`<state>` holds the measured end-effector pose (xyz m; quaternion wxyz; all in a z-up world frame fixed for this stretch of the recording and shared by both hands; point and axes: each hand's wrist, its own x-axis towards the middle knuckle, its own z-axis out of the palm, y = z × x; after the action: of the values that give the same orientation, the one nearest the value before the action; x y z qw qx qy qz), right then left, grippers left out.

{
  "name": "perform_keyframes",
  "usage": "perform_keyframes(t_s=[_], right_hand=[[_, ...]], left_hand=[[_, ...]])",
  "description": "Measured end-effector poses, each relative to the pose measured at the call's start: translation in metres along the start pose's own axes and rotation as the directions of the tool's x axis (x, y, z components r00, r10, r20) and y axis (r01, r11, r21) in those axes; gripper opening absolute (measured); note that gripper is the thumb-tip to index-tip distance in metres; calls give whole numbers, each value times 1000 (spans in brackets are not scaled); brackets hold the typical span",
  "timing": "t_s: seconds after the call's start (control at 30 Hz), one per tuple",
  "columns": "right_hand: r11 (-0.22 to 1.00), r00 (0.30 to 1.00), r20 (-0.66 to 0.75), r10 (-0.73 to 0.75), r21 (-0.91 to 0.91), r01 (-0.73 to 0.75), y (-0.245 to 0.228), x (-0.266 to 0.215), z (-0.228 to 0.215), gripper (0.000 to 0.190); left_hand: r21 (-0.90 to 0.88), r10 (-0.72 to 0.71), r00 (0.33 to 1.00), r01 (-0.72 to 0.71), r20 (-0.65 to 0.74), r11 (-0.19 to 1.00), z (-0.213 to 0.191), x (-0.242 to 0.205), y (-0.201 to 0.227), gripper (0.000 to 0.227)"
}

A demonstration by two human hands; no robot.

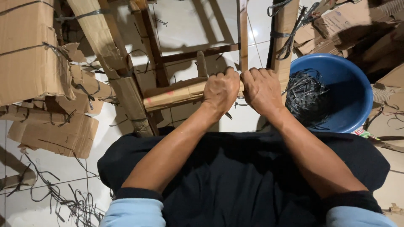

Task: The person sits on the floor and repeatedly ties thin black wire around a cardboard-wrapped wooden leg of a chair frame. They pull the wire tight, twist it to secure it, and occasionally adjust the leg or reach for more wire from a nearby blue basin.

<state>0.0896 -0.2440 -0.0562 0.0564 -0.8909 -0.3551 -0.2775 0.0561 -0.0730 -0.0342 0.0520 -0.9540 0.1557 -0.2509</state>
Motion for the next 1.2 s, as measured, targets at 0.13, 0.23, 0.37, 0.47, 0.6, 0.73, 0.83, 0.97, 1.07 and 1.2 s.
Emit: perform_keyframes(t_s=[0.13,0.23,0.37,0.47,0.6,0.73,0.83,0.97,1.07,1.2], right_hand=[[999,1000,19,20,50,-21,4,-5,13,40],[999,999,8,39,5,-39,1,-1,13,34],[1000,992,-126,21,-8,-22,-2,2,11,28],[998,985,-172,5,-54,-15,-1,-2,18,24],[1000,978,-208,-6,-17,3,2,-5,23,16],[999,967,-254,-9,-44,-2,-3,-2,17,9],[998,962,-273,0,-65,-19,-4,0,19,9],[997,963,-267,17,-68,-37,-7,4,11,14],[995,970,-237,51,-76,-70,-12,4,7,15],[986,973,-156,168,36,-165,-30,15,-35,30]], left_hand=[[-3,-5,999,5,-32,1000,13,-1,-2,8],[-101,-12,1000,14,16,995,8,1,-4,6],[-287,-33,925,151,379,946,-12,14,-5,11],[-291,-70,941,172,330,941,-19,15,4,14],[38,-22,981,30,-190,999,-7,8,15,12],[23,-54,960,62,-275,998,24,7,18,13],[-1,-71,975,73,-212,997,39,6,18,11],[-19,-88,992,87,-92,996,32,7,22,15],[-117,-119,973,144,200,983,35,14,19,19],[-232,-149,910,252,387,939,36,17,20,11]])
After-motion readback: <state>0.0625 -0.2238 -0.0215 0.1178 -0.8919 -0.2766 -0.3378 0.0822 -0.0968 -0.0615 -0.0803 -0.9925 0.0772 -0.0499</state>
